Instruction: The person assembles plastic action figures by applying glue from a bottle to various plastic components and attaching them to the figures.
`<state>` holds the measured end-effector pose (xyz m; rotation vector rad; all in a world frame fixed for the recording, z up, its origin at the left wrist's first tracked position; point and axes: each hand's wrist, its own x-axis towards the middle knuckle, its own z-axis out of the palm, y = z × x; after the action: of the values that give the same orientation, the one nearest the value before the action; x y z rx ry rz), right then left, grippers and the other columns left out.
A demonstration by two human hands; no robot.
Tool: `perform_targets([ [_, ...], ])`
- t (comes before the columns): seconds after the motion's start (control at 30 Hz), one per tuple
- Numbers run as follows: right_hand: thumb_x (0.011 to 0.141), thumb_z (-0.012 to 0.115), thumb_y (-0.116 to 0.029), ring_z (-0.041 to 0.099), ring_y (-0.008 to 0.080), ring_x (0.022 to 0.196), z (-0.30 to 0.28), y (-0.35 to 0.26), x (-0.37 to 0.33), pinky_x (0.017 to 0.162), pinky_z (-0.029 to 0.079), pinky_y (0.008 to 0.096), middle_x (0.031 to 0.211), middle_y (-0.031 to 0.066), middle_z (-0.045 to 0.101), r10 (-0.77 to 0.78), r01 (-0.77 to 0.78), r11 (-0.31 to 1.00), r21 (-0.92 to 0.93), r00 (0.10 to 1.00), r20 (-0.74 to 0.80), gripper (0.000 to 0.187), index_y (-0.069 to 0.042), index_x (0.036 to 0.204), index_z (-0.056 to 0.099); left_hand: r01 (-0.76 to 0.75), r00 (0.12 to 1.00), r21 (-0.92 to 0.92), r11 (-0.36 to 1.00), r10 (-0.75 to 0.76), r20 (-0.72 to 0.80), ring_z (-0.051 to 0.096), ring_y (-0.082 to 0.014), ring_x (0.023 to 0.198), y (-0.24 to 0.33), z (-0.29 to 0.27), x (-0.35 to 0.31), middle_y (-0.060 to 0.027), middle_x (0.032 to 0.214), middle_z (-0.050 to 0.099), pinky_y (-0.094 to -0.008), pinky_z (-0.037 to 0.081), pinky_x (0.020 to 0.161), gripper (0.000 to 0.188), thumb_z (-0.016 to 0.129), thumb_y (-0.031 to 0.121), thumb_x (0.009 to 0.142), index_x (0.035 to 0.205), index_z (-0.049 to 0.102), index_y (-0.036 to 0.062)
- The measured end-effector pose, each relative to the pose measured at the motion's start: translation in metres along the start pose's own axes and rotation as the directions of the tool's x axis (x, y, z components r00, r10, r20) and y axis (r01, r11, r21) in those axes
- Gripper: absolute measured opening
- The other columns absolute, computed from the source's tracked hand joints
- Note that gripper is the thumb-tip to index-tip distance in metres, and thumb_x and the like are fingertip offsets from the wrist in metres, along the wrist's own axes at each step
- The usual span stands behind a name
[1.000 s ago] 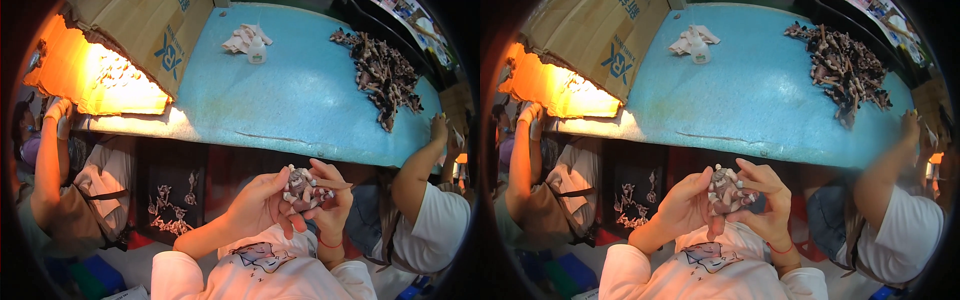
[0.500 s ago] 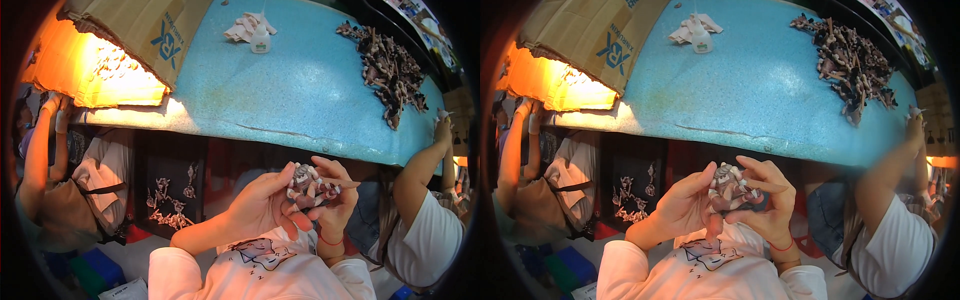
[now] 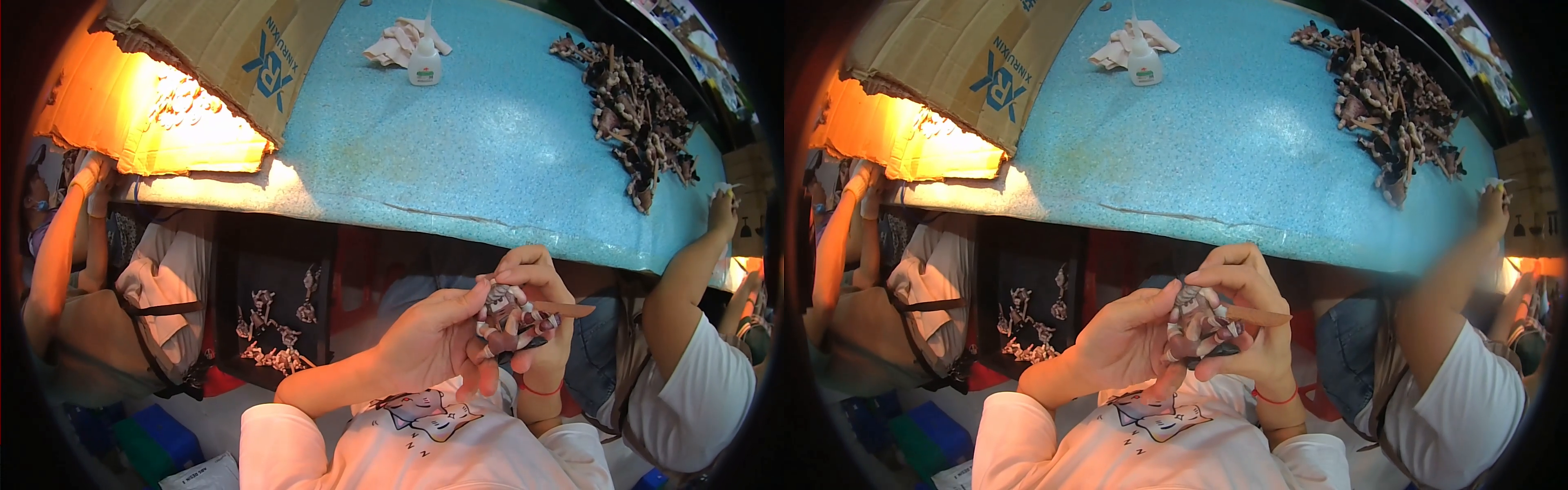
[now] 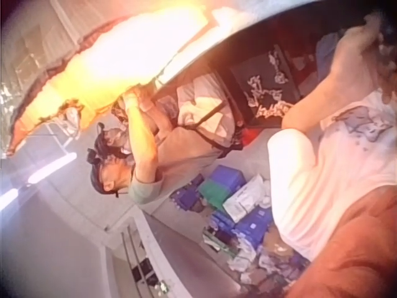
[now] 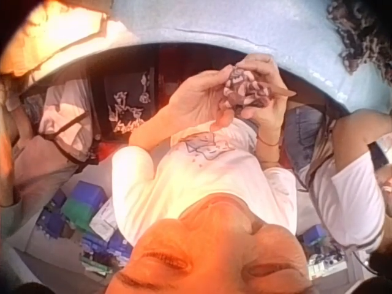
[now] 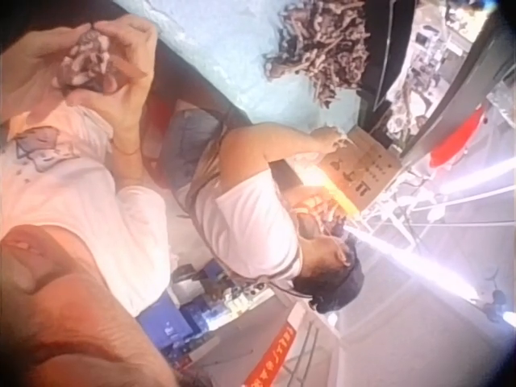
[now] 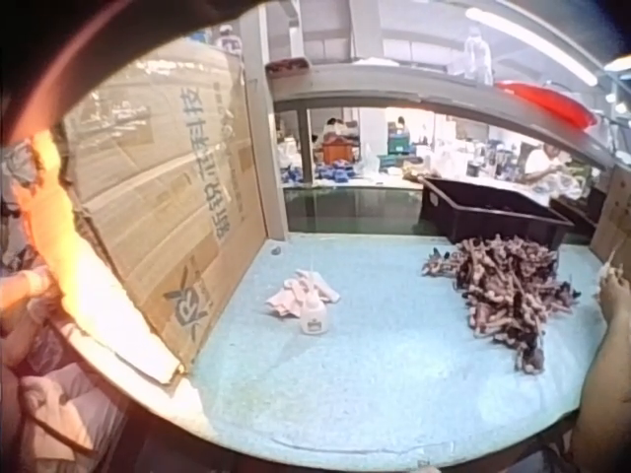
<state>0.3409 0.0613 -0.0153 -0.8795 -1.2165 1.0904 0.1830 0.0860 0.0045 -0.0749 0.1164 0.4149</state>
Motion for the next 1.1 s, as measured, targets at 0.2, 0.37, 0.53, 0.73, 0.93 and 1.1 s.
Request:
perform_targets([
  [0.2, 0.049, 0.084, -0.037, 0.046, 0.0235, 0.101, 0.000, 0.007, 0.003, 0.091, 0.039, 0.0407, 0.104, 0.0143, 0.044, -0.059, 0.043, 0.985, 0.166, 0.994, 0.092, 0.070, 0.002, 0.098, 0.055, 0.000, 0.999, 0.025, 1.000, 0.001, -0.052, 0.059, -0.0205, 0.059, -0.005, -0.001, 0.001, -0.0166, 0.087, 0.059, -0.0274, 0.044, 0.034, 0.041, 0.034, 0.029, 0.095, 0.103, 0.049, -0.0084],
  [0.37, 0.050, 0.083, -0.036, 0.046, 0.0261, 0.100, 0.003, 0.010, 0.007, 0.094, 0.036, 0.0472, 0.102, 0.0143, 0.044, -0.146, 0.122, 0.966, 0.226, 0.985, 0.092, 0.065, 0.001, 0.094, 0.054, -0.024, 1.000, 0.037, 0.999, 0.023, 0.016, 0.058, -0.0174, 0.063, -0.006, -0.006, 0.002, -0.0141, 0.084, 0.059, -0.0247, 0.041, 0.034, 0.039, 0.037, 0.028, 0.094, 0.103, 0.050, -0.0085],
  [0.53, 0.052, 0.081, -0.039, 0.046, 0.0273, 0.100, 0.006, 0.018, 0.007, 0.095, 0.035, 0.0492, 0.100, 0.0138, 0.045, -0.205, 0.185, 0.958, 0.221, 0.976, 0.074, 0.063, 0.001, 0.094, 0.054, -0.039, 0.999, 0.107, 0.993, 0.042, -0.027, 0.058, -0.0161, 0.067, -0.007, -0.008, 0.002, -0.0124, 0.083, 0.059, -0.0231, 0.045, 0.044, 0.039, 0.041, 0.028, 0.093, 0.105, 0.050, -0.0077],
  [0.73, 0.065, 0.073, -0.041, 0.046, 0.0293, 0.102, 0.004, 0.025, 0.005, 0.096, 0.033, 0.0502, 0.100, 0.0148, 0.047, -0.301, 0.274, 0.937, 0.217, 0.948, 0.102, 0.054, 0.000, 0.096, 0.056, -0.057, 0.997, 0.342, 0.938, 0.070, -0.027, 0.060, -0.0157, 0.074, -0.005, -0.003, -0.004, -0.0138, 0.091, 0.060, -0.0234, 0.049, 0.059, 0.041, 0.043, 0.032, 0.092, 0.103, 0.052, -0.0070],
  [0.93, 0.054, 0.083, -0.026, 0.032, 0.0382, 0.123, 0.005, 0.017, 0.001, 0.101, 0.027, 0.0490, 0.125, 0.0246, 0.039, -0.239, 0.198, 0.930, 0.311, 0.966, 0.102, 0.093, -0.001, 0.129, 0.036, -0.194, 0.956, 0.805, 0.561, 0.292, 0.027, 0.061, -0.0146, 0.073, -0.002, 0.015, -0.012, -0.0146, 0.094, 0.061, -0.0206, 0.047, 0.053, 0.045, 0.045, 0.031, 0.091, 0.114, 0.048, -0.0077],
  [1.1, 0.055, 0.083, -0.026, 0.034, 0.0369, 0.122, 0.004, 0.017, 0.001, 0.100, 0.029, 0.0484, 0.126, 0.0247, 0.038, -0.196, 0.147, 0.913, 0.379, 0.976, 0.093, 0.097, -0.001, 0.133, 0.029, -0.318, 0.855, 0.920, 0.229, 0.488, 0.174, 0.056, -0.0101, 0.061, -0.008, 0.015, -0.011, -0.0079, 0.085, 0.058, -0.0196, 0.043, 0.050, 0.040, 0.046, 0.027, 0.091, 0.120, 0.046, -0.0014],
])
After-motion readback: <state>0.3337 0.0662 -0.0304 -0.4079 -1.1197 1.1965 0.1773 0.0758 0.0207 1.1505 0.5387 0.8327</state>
